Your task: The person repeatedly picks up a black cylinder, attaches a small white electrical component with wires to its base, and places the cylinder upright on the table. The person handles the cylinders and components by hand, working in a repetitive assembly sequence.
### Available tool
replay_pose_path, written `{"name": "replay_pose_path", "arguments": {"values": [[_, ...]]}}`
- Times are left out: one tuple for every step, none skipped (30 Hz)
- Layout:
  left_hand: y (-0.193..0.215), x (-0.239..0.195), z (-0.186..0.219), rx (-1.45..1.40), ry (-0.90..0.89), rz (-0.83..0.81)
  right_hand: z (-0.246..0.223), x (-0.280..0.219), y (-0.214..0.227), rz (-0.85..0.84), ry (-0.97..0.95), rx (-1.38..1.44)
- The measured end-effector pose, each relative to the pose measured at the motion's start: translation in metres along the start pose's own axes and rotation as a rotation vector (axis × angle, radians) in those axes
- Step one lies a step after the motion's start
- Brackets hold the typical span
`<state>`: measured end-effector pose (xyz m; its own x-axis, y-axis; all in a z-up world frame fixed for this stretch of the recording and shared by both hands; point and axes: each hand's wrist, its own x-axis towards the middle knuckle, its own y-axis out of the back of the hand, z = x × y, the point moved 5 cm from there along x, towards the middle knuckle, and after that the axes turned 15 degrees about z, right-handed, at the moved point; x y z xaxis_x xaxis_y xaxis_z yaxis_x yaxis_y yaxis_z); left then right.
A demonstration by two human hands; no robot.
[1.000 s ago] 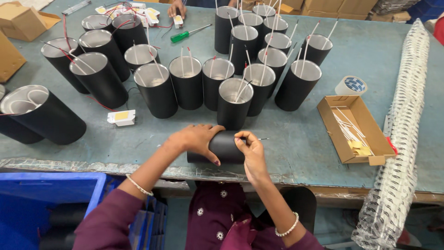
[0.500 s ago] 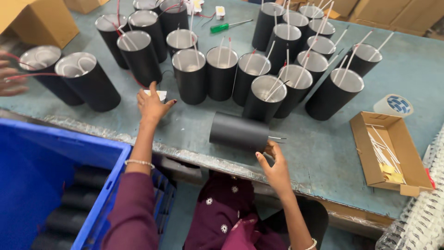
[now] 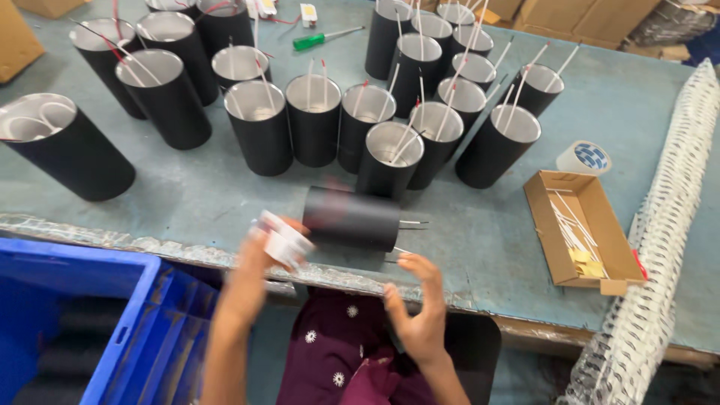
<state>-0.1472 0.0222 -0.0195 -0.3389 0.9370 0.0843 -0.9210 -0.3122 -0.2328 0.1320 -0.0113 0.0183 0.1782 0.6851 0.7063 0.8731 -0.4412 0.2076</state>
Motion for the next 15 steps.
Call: {"name": "replay_pose_path", "arguments": {"values": [[-0.027,-0.022,-0.007,-0.03,0.116,-0.12,-0.011,-0.004,0.002,-0.058,0.04,0.025],[-0.057,-0.041,-0.015,-0.077,0.202,-0.215,-0.017,-0.006,0.006,-0.07,0.058,0.022],[-0.084,-0.058,-0.024,-0.124,0.288,-0.308,-0.022,-0.008,0.01,-0.083,0.076,0.021],[-0.107,-0.068,-0.033,-0.073,0.319,-0.369,-0.026,-0.01,0.013,-0.096,0.093,0.019],[-0.126,-0.072,-0.043,-0.022,0.346,-0.432,-0.023,-0.01,0.018,-0.076,0.049,-0.019],[-0.141,-0.074,-0.053,-0.074,0.427,-0.449,-0.018,-0.01,0.025,-0.056,0.005,-0.056],[-0.156,-0.072,-0.063,-0.125,0.504,-0.47,-0.012,-0.008,0.033,-0.032,-0.036,-0.095],[-0.168,-0.072,-0.073,-0.176,0.581,-0.491,-0.001,-0.005,0.04,-0.005,-0.122,-0.149],[-0.18,-0.072,-0.082,-0.197,0.643,-0.514,0.011,-0.001,0.047,0.025,-0.207,-0.206],[-0.191,-0.072,-0.091,-0.217,0.705,-0.538,0.022,0.0,0.057,0.055,-0.292,-0.262],[-0.204,-0.074,-0.099,-0.237,0.767,-0.561,0.03,0.004,0.065,0.036,-0.286,-0.273],[-0.216,-0.073,-0.106,-0.218,0.758,-0.567,0.04,0.011,0.071,0.017,-0.28,-0.285],[-0.227,-0.07,-0.11,-0.2,0.748,-0.568,0.049,0.015,0.075,-0.005,-0.274,-0.293],[-0.237,-0.068,-0.114,-0.182,0.738,-0.57,0.056,0.016,0.076,-0.037,-0.264,-0.334],[-0.245,-0.066,-0.114,-0.203,0.715,-0.566,0.062,0.017,0.076,-0.069,-0.254,-0.371]]}}
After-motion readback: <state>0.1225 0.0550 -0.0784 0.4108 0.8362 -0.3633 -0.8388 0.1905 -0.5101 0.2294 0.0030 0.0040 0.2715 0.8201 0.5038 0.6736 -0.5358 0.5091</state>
